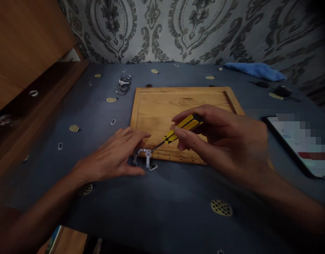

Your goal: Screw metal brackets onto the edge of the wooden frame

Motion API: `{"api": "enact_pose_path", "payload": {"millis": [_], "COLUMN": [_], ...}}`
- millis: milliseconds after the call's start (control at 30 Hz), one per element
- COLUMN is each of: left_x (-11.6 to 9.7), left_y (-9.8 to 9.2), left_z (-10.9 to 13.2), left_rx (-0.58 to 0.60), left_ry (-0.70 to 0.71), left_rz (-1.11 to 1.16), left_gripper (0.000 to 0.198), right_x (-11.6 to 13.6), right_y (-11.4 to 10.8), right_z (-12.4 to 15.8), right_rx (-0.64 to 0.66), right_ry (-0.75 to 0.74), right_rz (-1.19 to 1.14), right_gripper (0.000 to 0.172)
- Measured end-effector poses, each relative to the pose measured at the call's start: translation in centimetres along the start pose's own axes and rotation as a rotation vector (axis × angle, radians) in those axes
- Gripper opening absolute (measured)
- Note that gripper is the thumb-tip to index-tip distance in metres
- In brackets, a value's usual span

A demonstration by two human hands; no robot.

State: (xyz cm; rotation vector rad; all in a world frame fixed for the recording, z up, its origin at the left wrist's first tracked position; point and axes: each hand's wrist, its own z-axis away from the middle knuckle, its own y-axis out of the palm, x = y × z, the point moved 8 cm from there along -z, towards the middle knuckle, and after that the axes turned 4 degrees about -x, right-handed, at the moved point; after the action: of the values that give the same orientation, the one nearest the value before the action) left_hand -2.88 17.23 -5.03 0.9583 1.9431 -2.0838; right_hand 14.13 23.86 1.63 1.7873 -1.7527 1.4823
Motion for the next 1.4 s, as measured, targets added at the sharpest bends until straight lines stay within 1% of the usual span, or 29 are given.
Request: {"api": "enact_pose_path", "payload": {"millis": [167,433,633,900,1200,1400], "left_x": [-0.06,-0.64,-0.53,-0.20,-0.12,-0.13], "left_y": [-0.12,-0.24,-0.30,-0.34,-0.05,-0.10], "left_z": [0.09,0.41,0.56,0.69,0.57,0.63], "left_rx": [0.022,0.070,0.107,0.084,0.102,0.081], "left_ry": [-0.029,0.019,-0.004,-0.006,-0.035,-0.018], "left_rz": [0.007,0.020,-0.018,0.012,0.035,0.053], "left_gripper": [0.074,0.075,0.078,0.073,0.073,0.070], "right_x": [-0.23,-0.05,0.10,0.02,-0.01,-0.11], "right_y": [0.06,0.06,0.12,-0.05,0.00,0.03], "right_z": [0.06,-0.07,-0.08,-0.15,-0.09,-0.13], "right_rx": [0.002,0.006,0.010,0.001,0.003,-0.001], "right_ry": [0.033,-0.002,-0.023,-0.040,-0.011,-0.016], "right_rz": [0.000,-0.028,0.004,-0.036,-0.016,-0.005], "right_gripper": [0.026,0.022,0.020,0.020,0.027,0.025]}}
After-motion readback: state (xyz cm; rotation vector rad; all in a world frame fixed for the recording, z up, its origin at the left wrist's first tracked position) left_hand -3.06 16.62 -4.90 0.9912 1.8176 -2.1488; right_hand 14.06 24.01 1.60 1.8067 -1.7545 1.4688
